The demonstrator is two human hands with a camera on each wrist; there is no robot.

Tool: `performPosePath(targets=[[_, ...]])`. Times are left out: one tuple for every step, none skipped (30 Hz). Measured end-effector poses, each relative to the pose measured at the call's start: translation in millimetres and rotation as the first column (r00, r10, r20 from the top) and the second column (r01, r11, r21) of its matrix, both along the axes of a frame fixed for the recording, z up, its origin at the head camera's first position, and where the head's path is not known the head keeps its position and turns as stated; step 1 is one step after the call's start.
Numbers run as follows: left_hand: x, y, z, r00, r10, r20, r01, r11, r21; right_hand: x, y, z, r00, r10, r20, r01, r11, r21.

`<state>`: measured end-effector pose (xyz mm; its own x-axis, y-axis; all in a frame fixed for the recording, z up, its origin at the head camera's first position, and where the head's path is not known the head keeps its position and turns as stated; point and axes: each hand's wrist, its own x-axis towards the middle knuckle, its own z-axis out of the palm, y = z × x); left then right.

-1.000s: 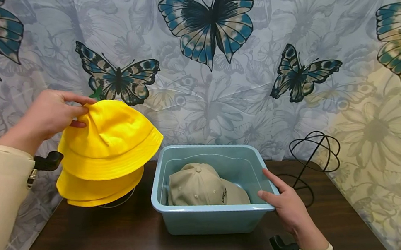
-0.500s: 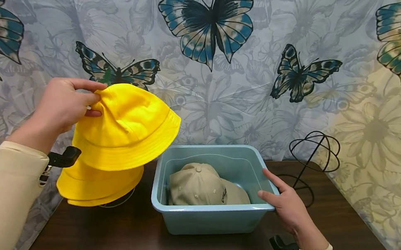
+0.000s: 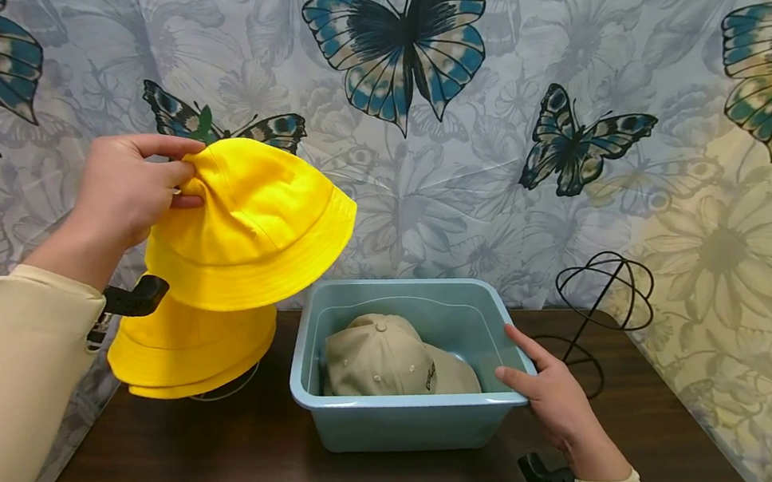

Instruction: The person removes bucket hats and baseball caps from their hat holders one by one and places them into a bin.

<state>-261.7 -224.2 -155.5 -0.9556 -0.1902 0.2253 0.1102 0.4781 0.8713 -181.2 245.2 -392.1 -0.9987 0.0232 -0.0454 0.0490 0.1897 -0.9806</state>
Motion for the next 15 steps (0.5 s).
performPosePath(targets=[[0.4, 1.1, 1.0, 1.0, 0.002, -0.002, -0.002, 1.0, 0.015, 0.1, 0.1, 0.0, 1.0, -0.001, 0.001, 0.001, 1.0, 0.001], [0.7, 2.5, 1.9, 1.0, 0.0, -0.007, 0.0, 0.999, 0.032, 0.2, 0.1, 0.1, 1.0, -0.003, 0.001, 0.003, 1.0, 0.005], [1.0, 4.0, 2.7, 1.0, -0.002, -0.01, 0.003, 0.999, 0.047, 0.3, 0.2, 0.1, 1.0, -0.004, 0.002, 0.004, 1.0, 0.007], [1.4, 5.7, 3.4, 1.0, -0.004, -0.013, 0.005, 0.998, 0.057, 0.4, 0.3, 0.2, 1.0, -0.005, 0.003, 0.005, 1.0, 0.009], [1.7, 7.6, 4.0, 1.0, -0.007, -0.017, 0.008, 0.998, 0.067, 0.5, 0.4, 0.3, 1.0, -0.006, 0.003, 0.006, 1.0, 0.01], [2.0, 9.5, 4.4, 1.0, -0.012, -0.021, 0.013, 0.997, 0.074, 0.6, 0.5, 0.3, 1.0, -0.006, 0.003, 0.006, 1.0, 0.012], [2.1, 11.6, 4.6, 0.999, -0.019, -0.028, 0.021, 0.997, 0.079, 0.7, 0.6, 0.3, 1.0, -0.006, 0.004, 0.006, 1.0, 0.011], [2.3, 13.9, 4.9, 0.999, -0.028, -0.035, 0.031, 0.996, 0.087, 0.7, 0.7, 0.2, 1.0, -0.007, 0.004, 0.007, 1.0, 0.012], [2.5, 16.2, 5.3, 0.999, -0.036, -0.039, 0.04, 0.994, 0.099, 0.7, 0.8, 0.1, 1.0, -0.006, 0.005, 0.006, 1.0, 0.011], [2.7, 18.6, 5.7, 0.998, -0.044, -0.043, 0.048, 0.993, 0.112, 0.7, 0.9, -0.1, 1.0, -0.007, 0.005, 0.007, 1.0, 0.01], [2.9, 21.2, 6.2, 0.997, -0.053, -0.048, 0.058, 0.99, 0.13, 0.6, 1.1, -0.2, 1.0, -0.007, 0.006, 0.007, 1.0, 0.01], [3.2, 23.6, 6.7, 0.997, -0.062, -0.051, 0.069, 0.986, 0.149, 0.5, 1.2, -0.4, 1.0, -0.006, 0.006, 0.006, 1.0, 0.009], [3.6, 26.1, 7.2, 0.996, -0.072, -0.055, 0.08, 0.983, 0.168, 0.2, 1.4, -0.5, 1.0, -0.007, 0.007, 0.007, 1.0, 0.009], [4.0, 28.5, 7.9, 0.995, -0.081, -0.058, 0.09, 0.978, 0.188, -0.1, 1.5, -0.7, 1.0, -0.008, 0.006, 0.008, 1.0, 0.012], [4.5, 30.8, 8.6, 0.994, -0.087, -0.059, 0.098, 0.973, 0.211, -0.4, 1.6, -0.7, 1.0, -0.008, 0.007, 0.008, 1.0, 0.013]])
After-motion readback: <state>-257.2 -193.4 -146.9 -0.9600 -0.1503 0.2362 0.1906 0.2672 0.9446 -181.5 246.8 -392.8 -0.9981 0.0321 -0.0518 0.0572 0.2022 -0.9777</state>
